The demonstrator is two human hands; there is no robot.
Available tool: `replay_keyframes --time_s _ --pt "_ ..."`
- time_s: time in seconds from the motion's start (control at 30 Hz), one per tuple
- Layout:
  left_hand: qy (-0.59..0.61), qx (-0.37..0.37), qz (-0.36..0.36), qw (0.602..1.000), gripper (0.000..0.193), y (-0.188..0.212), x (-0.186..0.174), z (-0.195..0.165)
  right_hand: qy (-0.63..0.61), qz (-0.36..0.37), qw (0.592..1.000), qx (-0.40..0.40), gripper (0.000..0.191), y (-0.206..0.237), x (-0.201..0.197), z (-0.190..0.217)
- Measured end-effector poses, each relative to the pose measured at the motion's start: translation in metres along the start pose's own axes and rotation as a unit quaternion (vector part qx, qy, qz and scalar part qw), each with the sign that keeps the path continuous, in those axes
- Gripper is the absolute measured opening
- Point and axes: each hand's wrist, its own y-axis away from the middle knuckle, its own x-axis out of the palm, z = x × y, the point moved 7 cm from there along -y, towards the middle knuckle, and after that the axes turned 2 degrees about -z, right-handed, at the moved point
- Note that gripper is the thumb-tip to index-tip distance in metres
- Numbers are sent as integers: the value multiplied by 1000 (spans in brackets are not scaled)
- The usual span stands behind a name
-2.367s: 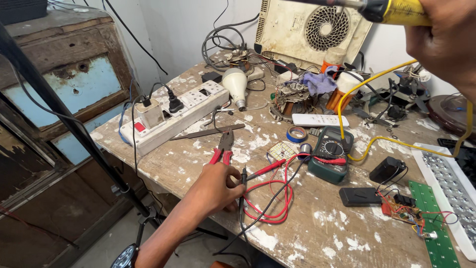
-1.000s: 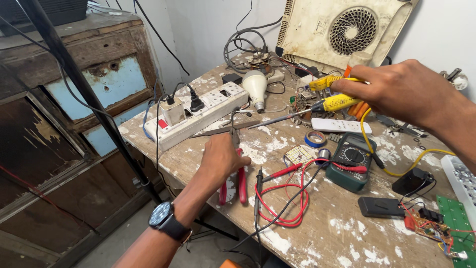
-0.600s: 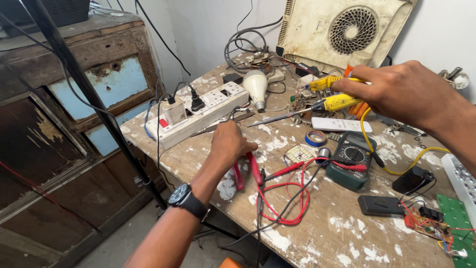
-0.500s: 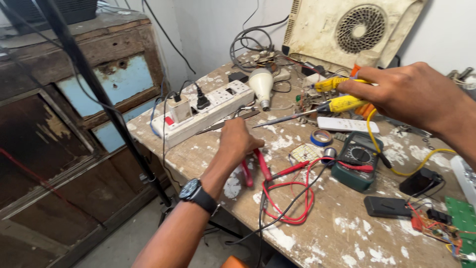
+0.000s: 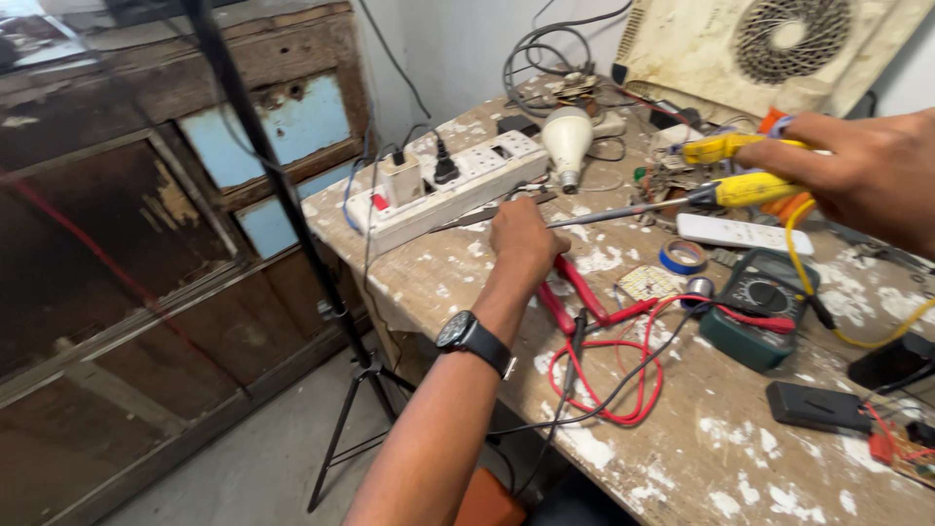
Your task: The person repairs an electronic circuit board at a cluttered workbench. They handle a small circuit board with wires, use pliers to strip and adjust wires, connect components, then use a multimeter with test probes and a soldering iron near a power strip and light bulb to test and work on the wiring.
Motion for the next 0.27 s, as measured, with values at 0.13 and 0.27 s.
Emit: replay_keyframes --time_s 0.13,0.27 --pt "3 65 -60 996 42 6 4 11 -101 -10 995 13 49 11 33 -13" --pt "-40 186 -55 980 18 4 30 26 -137 15 990 32 52 24 64 -32"
